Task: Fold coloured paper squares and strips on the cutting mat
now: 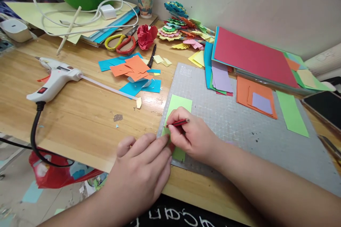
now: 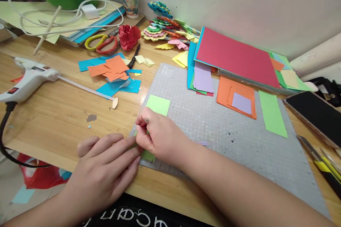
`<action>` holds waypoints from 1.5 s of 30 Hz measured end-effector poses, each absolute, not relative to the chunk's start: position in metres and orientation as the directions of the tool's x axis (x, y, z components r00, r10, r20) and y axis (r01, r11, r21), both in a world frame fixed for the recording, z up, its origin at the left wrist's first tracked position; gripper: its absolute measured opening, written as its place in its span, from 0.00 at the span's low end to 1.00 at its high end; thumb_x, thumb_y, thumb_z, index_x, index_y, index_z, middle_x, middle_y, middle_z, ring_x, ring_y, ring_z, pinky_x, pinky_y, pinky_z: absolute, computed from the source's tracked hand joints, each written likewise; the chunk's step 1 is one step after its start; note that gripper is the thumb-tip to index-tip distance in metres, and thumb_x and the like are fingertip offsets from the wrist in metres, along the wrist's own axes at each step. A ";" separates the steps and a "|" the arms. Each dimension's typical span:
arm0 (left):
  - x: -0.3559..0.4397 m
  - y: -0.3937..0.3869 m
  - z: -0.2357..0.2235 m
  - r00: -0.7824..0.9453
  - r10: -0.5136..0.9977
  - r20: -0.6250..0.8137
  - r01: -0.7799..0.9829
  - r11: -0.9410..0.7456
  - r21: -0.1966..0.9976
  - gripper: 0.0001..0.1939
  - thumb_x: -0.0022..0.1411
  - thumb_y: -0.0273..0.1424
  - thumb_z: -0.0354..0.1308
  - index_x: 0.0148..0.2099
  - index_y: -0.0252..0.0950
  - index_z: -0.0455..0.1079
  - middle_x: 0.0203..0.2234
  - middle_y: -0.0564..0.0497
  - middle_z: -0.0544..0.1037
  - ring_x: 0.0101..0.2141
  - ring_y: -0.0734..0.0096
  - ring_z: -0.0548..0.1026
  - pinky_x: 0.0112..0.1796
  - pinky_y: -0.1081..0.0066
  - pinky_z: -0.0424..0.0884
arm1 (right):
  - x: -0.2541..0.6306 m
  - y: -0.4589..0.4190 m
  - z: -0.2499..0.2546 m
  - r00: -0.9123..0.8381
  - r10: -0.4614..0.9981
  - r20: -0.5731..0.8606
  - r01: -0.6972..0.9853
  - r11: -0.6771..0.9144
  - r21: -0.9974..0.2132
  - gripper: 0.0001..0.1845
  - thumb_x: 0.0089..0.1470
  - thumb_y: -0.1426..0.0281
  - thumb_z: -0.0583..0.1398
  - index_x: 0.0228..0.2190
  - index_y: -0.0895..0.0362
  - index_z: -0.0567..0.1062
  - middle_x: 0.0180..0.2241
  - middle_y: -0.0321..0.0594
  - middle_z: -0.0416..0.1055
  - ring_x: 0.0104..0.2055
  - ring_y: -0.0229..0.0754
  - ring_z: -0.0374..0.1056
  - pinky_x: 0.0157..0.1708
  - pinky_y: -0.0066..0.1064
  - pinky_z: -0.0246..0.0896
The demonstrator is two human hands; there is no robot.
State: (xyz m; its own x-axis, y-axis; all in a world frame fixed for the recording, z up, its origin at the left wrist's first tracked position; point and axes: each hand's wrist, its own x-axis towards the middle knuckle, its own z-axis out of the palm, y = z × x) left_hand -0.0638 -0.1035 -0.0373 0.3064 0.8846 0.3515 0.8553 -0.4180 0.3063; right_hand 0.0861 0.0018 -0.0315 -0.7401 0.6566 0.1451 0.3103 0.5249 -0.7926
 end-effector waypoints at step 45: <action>-0.066 -0.115 -0.032 0.214 0.912 0.349 0.851 -0.350 0.392 0.09 0.61 0.28 0.54 0.39 0.40 0.75 0.25 0.51 0.72 0.30 0.66 0.65 0.32 0.64 0.57 | 0.096 0.053 -0.020 -0.445 0.893 0.066 0.653 0.374 -0.659 0.09 0.52 0.69 0.56 0.34 0.55 0.59 0.34 0.39 0.65 0.32 0.41 0.62 0.31 0.34 0.55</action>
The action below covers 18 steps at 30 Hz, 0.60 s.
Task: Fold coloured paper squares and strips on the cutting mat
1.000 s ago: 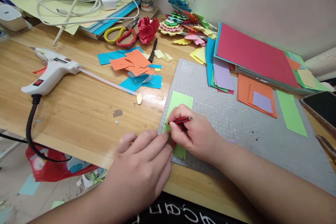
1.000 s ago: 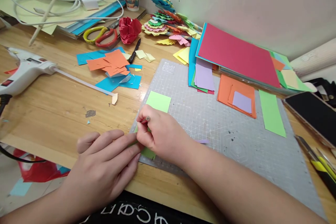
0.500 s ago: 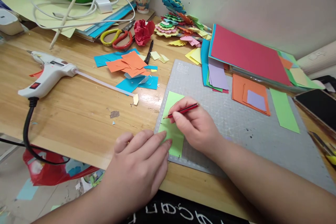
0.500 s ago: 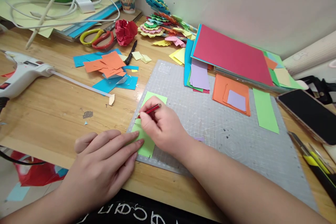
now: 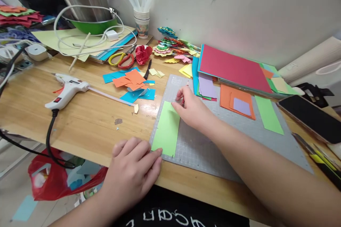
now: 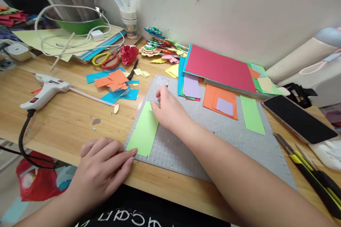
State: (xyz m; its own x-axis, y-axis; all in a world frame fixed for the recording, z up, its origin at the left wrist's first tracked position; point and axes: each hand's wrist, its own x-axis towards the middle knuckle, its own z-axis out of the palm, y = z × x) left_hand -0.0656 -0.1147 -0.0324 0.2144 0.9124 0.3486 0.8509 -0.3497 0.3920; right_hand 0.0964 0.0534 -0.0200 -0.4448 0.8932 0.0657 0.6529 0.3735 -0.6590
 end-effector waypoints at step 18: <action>-0.053 -0.106 -0.023 0.001 0.922 0.388 0.837 -0.213 0.504 0.21 0.58 0.32 0.58 0.54 0.39 0.62 0.45 0.43 0.71 0.45 0.56 0.69 0.45 0.54 0.62 | 0.156 0.040 0.007 -0.475 0.877 -0.073 -0.110 -0.141 -0.984 0.17 0.42 0.72 0.64 0.30 0.53 0.59 0.30 0.28 0.59 0.28 0.31 0.57 0.23 0.24 0.53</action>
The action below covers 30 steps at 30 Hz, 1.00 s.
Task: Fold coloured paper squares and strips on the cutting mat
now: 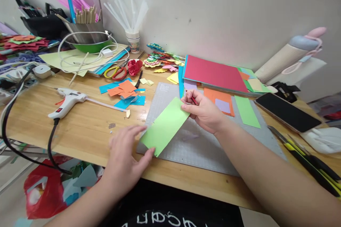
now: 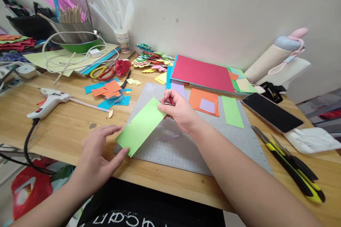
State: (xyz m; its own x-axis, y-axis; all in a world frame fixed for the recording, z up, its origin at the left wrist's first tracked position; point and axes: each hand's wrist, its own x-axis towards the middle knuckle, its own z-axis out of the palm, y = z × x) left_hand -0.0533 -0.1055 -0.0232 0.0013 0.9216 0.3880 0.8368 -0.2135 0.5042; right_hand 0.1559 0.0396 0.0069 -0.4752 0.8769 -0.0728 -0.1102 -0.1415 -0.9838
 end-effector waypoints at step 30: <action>0.005 -0.010 -0.009 0.462 0.855 0.236 0.763 -0.519 0.386 0.08 0.62 0.29 0.53 0.36 0.41 0.73 0.29 0.53 0.78 0.33 0.68 0.73 0.40 0.61 0.60 | 0.233 0.009 0.001 -0.521 0.852 0.059 0.788 0.506 -0.351 0.06 0.57 0.64 0.58 0.34 0.54 0.70 0.35 0.39 0.71 0.35 0.42 0.66 0.28 0.32 0.53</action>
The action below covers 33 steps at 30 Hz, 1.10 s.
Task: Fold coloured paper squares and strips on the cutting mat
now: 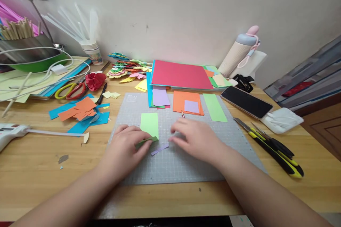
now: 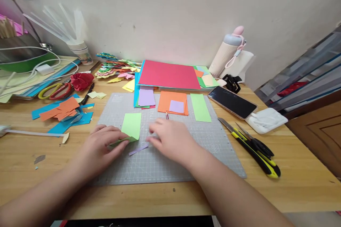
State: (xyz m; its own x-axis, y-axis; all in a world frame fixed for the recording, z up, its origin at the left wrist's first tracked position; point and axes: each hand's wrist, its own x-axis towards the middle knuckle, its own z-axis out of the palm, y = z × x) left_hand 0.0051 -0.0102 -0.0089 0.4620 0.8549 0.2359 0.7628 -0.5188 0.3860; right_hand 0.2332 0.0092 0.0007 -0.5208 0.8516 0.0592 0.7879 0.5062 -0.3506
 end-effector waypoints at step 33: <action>0.023 -0.024 -0.016 0.770 0.546 0.330 0.504 -0.838 0.210 0.10 0.65 0.28 0.50 0.34 0.36 0.72 0.23 0.53 0.74 0.27 0.70 0.72 0.32 0.67 0.64 | 0.177 0.036 -0.011 -0.391 0.920 -0.038 0.264 0.072 -0.962 0.05 0.49 0.77 0.54 0.28 0.55 0.66 0.28 0.32 0.64 0.27 0.34 0.60 0.29 0.29 0.58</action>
State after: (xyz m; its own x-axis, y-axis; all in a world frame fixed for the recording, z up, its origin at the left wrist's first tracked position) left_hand 0.0227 -0.0239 -0.0156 0.7701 0.5459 0.3301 0.5037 -0.8379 0.2103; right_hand 0.1767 0.0365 -0.0107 -0.3908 0.9197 -0.0382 0.2642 0.0723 -0.9618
